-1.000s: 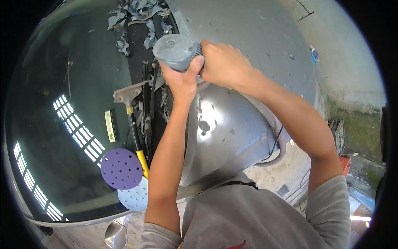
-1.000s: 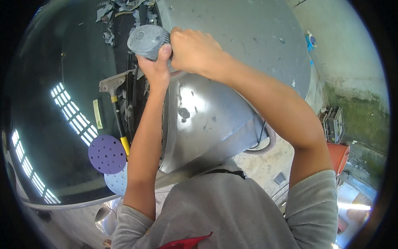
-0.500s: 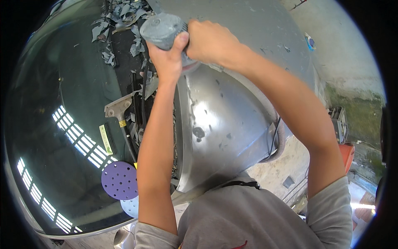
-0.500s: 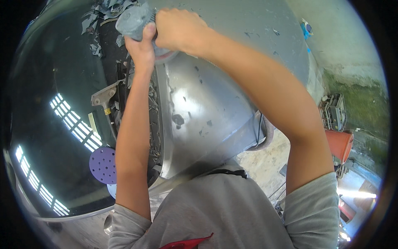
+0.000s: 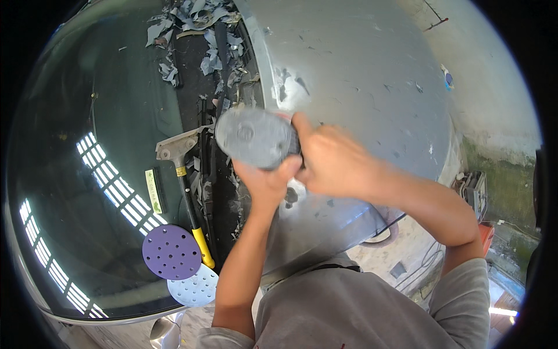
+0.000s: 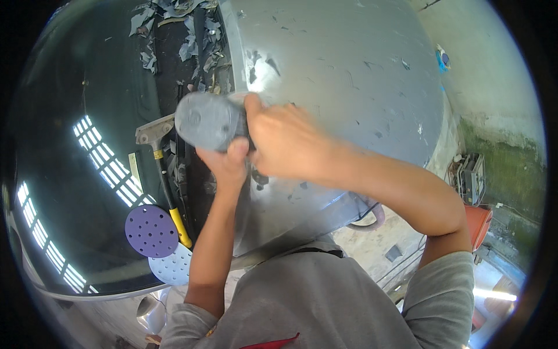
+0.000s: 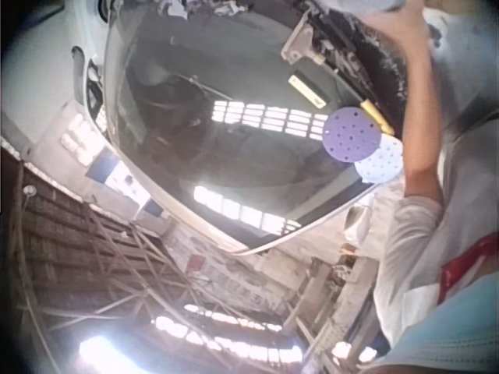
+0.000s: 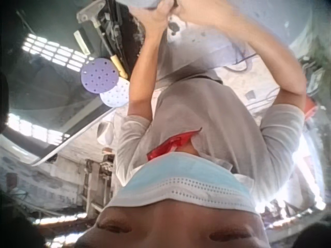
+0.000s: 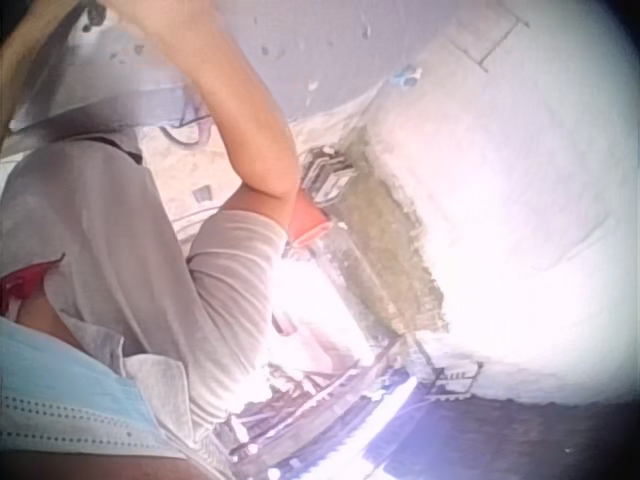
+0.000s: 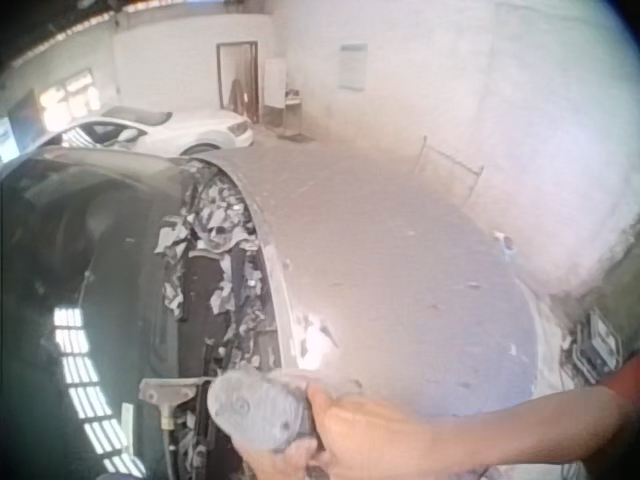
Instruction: The person uses a handheld orbital sander to smooth a grey car panel. They move the sander in circular motions across the surface, removing material and creating a uniform matte finish. Spare sanding discs and a scraper are visible on the windshield.
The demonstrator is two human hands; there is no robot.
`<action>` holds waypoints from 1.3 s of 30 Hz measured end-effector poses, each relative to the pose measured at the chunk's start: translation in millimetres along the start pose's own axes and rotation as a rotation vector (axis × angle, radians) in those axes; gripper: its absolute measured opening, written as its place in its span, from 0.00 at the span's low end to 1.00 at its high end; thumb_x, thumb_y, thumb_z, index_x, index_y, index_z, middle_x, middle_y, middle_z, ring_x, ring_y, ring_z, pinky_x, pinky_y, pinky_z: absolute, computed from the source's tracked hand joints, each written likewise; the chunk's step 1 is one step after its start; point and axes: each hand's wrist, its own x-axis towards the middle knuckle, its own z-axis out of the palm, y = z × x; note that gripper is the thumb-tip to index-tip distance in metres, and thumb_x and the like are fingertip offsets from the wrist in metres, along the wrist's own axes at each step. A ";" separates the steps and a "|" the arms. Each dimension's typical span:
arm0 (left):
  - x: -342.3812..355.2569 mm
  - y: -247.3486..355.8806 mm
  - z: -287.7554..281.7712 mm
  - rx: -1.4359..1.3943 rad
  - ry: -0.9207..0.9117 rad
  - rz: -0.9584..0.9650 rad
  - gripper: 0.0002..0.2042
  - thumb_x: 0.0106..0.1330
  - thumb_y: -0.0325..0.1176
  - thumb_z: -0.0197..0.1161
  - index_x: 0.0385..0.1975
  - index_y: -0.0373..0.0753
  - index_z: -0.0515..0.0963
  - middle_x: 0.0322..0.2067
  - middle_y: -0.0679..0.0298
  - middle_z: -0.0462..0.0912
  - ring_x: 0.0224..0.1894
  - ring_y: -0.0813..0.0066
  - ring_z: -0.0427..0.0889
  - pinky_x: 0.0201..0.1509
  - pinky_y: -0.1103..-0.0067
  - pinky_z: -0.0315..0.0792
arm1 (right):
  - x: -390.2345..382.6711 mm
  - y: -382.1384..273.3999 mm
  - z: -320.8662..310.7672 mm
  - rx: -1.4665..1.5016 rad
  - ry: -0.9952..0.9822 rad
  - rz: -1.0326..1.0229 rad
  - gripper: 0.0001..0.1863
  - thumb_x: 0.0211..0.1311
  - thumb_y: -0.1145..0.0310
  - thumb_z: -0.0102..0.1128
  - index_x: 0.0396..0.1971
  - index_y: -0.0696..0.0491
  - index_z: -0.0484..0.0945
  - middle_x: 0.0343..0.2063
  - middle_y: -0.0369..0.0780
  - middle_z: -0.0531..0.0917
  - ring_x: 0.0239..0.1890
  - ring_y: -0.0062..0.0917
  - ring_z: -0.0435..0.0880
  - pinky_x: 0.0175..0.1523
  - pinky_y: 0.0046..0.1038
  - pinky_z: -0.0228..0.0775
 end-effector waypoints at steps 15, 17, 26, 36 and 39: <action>274.1 -90.1 34.2 0.057 -0.165 0.111 0.32 0.67 0.57 0.77 0.58 0.33 0.84 0.50 0.61 0.89 0.49 0.73 0.87 0.55 0.73 0.80 | 210.5 64.0 -105.2 -0.101 0.423 0.083 0.20 0.58 0.65 0.67 0.39 0.70 0.88 0.40 0.66 0.88 0.48 0.59 0.91 0.53 0.51 0.84; 300.5 -99.0 36.1 0.013 -0.155 0.125 0.33 0.67 0.58 0.76 0.59 0.32 0.83 0.50 0.60 0.89 0.50 0.72 0.87 0.56 0.72 0.80 | 229.9 66.8 -116.8 -0.114 0.431 0.070 0.21 0.58 0.63 0.67 0.39 0.70 0.88 0.40 0.66 0.88 0.48 0.59 0.91 0.53 0.50 0.83; 302.7 -94.7 48.8 -0.021 -0.120 0.183 0.38 0.64 0.57 0.79 0.62 0.30 0.80 0.54 0.57 0.88 0.55 0.68 0.86 0.62 0.71 0.79 | 221.5 58.3 -133.9 -0.170 0.321 0.021 0.24 0.57 0.60 0.69 0.37 0.72 0.87 0.37 0.66 0.88 0.45 0.58 0.92 0.51 0.50 0.83; 333.6 -95.6 53.4 0.054 -0.165 0.149 0.36 0.68 0.60 0.74 0.62 0.32 0.81 0.53 0.60 0.87 0.52 0.70 0.85 0.59 0.72 0.78 | 248.2 69.0 -139.3 -0.201 0.478 0.040 0.20 0.58 0.64 0.66 0.38 0.68 0.89 0.39 0.66 0.88 0.47 0.58 0.91 0.53 0.51 0.83; 337.8 -99.2 55.6 0.046 -0.187 0.134 0.36 0.68 0.59 0.74 0.63 0.32 0.80 0.54 0.61 0.86 0.53 0.70 0.85 0.60 0.72 0.77 | 248.5 72.0 -142.3 -0.181 0.491 0.032 0.20 0.59 0.64 0.66 0.39 0.68 0.89 0.40 0.65 0.88 0.47 0.58 0.91 0.55 0.51 0.83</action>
